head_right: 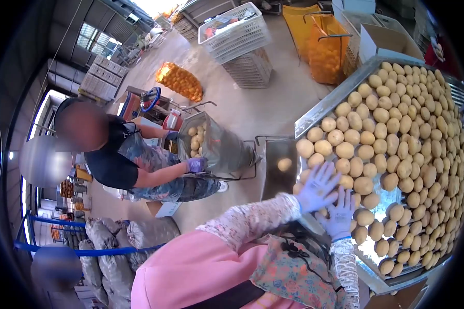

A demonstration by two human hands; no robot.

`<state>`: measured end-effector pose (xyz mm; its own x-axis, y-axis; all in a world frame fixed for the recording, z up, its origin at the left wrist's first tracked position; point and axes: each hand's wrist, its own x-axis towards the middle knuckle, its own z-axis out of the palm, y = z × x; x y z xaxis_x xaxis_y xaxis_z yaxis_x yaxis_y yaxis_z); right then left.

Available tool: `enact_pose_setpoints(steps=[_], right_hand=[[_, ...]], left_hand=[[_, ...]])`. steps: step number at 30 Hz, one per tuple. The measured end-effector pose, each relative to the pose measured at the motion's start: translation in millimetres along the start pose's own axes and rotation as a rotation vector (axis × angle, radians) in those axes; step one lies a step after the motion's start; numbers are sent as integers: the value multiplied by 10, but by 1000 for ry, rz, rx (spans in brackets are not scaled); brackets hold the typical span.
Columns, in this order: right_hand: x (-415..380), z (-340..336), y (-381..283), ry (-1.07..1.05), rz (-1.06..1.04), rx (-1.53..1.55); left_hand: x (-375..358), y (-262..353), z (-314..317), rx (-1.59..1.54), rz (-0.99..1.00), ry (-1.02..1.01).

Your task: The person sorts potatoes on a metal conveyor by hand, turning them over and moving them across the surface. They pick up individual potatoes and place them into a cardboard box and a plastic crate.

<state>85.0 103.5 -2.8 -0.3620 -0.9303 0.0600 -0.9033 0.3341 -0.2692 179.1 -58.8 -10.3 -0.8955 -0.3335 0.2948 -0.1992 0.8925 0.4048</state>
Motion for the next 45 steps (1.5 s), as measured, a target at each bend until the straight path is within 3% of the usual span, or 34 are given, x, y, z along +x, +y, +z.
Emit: enact_pose_setpoints(steps=[2,4,5,6,7,8,9,10,11,12,13,14,15,16,17,19,21,24,27,29,32,33,35,36,38,39,40,41,43,45], right_hand=[[-34,5,63,38,-118,91],[-209,-248,375,98,-245,221],[-437,-277,680,116,-256,267],[-752,-284,948,276,-47,201],[-901,-527,1177,304,138,69],[-1198,-424,1632,406,338,-211],[-1421,-738,1830,149,584,-320],[-1410,-545,2060,171,611,-340],[-1536,-165,2443,156,618,-530],[-1786,6,2640,124,628,-720],[-1424,-230,2050,73,820,-594],[-1135,-382,1819,55,839,-429],[-900,-405,1694,49,851,-258],[-827,-352,1487,288,546,-423],[-650,-483,1154,205,588,-227],[-647,-275,1007,63,436,-45],[-650,-204,686,110,299,-148],[-611,-299,345,144,254,27],[-369,-242,155,137,170,-75],[-157,117,57,171,144,-1],[48,259,-176,200,128,87],[-1,203,-178,203,136,86],[-182,16,-143,172,-104,113],[-324,-6,-30,165,-93,110],[-720,-66,324,-2,-276,172],[-929,-289,485,-58,-86,339],[-1130,-598,627,-111,107,508],[-1281,-798,789,97,266,308],[-1655,-1047,1103,487,595,22],[-1921,-1053,1541,405,863,-139]], left_hand=[[-80,231,220,77,-19,-83],[-130,114,-3,-88,-59,-93],[-121,-164,-8,-102,111,-92],[-128,-327,-52,-118,286,-95],[-65,-414,-174,-111,286,-147],[-71,-468,80,3,289,-64],[44,-396,197,49,174,-69],[102,-219,276,64,39,-91],[245,53,124,68,-123,-302],[372,226,77,28,-88,-319],[456,390,67,88,-205,-321],[464,535,82,150,-319,-335],[427,553,148,114,-285,-374],[324,487,255,93,-200,-314],[160,455,309,68,-111,-255],[-150,293,136,51,170,-287],[-290,81,-161,-24,274,-287],[-392,-292,-468,-4,280,-324],[-166,-345,-724,118,185,-287],[60,-505,-554,162,189,-153],[483,-524,-242,165,121,-134],[530,-464,-78,163,129,-137],[535,-137,344,19,47,5],[485,103,380,7,50,-2],[305,552,245,425,202,-229],[178,541,229,418,199,-233],[40,455,165,223,360,-320],[-8,359,105,26,522,-400],[135,122,-143,55,548,-428],[283,3,-173,77,463,-380]])
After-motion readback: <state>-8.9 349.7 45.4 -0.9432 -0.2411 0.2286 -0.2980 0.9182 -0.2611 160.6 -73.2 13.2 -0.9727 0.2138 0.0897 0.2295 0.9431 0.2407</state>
